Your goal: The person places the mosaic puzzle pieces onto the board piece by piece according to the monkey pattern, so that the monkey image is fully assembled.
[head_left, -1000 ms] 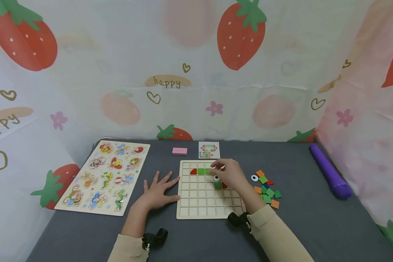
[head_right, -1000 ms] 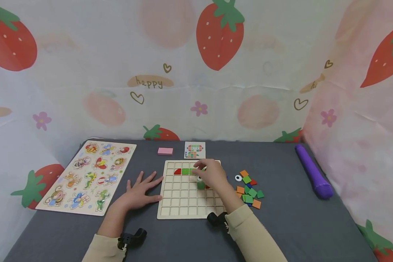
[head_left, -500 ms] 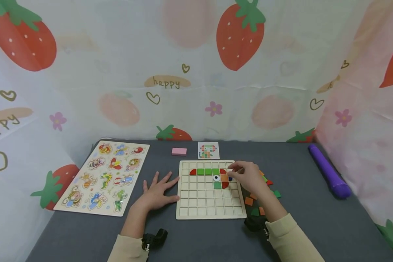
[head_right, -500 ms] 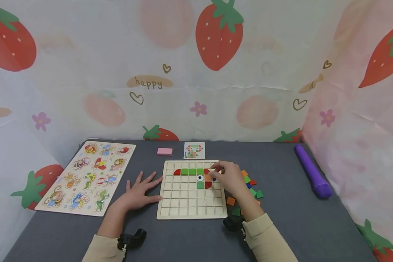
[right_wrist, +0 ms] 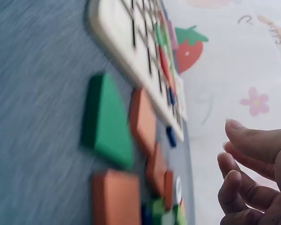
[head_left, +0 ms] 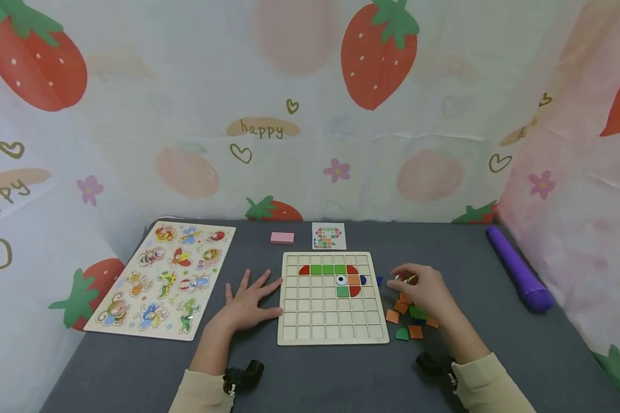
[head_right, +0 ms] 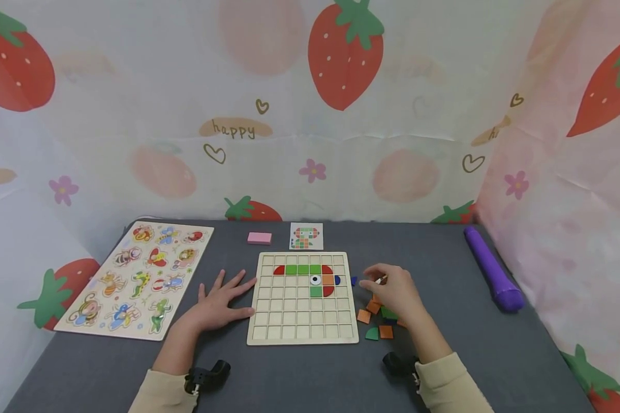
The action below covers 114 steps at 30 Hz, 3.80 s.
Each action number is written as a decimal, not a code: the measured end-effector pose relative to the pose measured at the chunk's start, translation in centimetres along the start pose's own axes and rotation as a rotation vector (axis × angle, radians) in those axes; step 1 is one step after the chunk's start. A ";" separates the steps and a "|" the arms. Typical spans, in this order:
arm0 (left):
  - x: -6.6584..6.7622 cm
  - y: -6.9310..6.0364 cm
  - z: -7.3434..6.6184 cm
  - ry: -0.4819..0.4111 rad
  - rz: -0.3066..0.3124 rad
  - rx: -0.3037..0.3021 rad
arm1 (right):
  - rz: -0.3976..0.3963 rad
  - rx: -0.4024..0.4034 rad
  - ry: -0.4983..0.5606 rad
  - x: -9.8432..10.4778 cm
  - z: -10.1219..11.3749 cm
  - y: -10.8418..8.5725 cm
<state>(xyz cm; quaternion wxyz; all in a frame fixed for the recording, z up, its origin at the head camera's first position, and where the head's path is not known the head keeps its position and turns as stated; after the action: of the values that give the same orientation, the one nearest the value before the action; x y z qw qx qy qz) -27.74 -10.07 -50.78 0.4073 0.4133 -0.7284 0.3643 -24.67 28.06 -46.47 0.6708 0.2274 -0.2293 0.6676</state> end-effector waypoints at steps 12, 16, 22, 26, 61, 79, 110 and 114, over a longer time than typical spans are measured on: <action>-0.1 0.0 0.1 -0.001 -0.004 0.000 | 0.085 -0.029 -0.106 0.7 -2.8 -0.8; 0.0 0.0 0.0 0.003 -0.010 -0.003 | 0.126 -0.033 -0.134 0.7 -3.0 -1.2; 0.0 0.0 0.0 -0.001 -0.011 -0.003 | 0.121 -0.037 -0.124 0.6 -3.1 -1.4; -0.1 0.2 0.1 0.002 -0.010 0.002 | 0.124 -0.036 -0.134 0.6 -3.2 -1.2; -0.1 0.2 0.0 0.008 -0.012 0.007 | 0.074 0.032 -0.012 -3.1 2.6 2.4; -0.2 0.1 0.1 0.003 -0.003 0.015 | 0.175 0.072 0.100 -8.1 6.2 4.5; 0.1 0.1 -0.1 0.024 0.000 0.022 | 0.190 0.117 -0.035 -14.9 8.6 6.9; 0.1 0.1 0.0 0.026 -0.001 0.024 | 0.190 0.146 -0.076 -15.4 8.7 7.0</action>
<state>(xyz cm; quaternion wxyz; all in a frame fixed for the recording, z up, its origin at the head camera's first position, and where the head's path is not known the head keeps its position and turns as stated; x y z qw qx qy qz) -27.79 -10.04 -50.73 0.4119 0.4138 -0.7185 0.3780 -31.81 10.60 -49.01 0.5771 0.2781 -0.2261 0.7338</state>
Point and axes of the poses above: each hand's wrist, its own y-axis towards the middle knuckle, its own x-axis out of the back of the hand, z = x × y, the point moved 5 cm from there along y, towards the middle knuckle, and after that the axes turned 9 degrees about y, right-handed, at the moved point
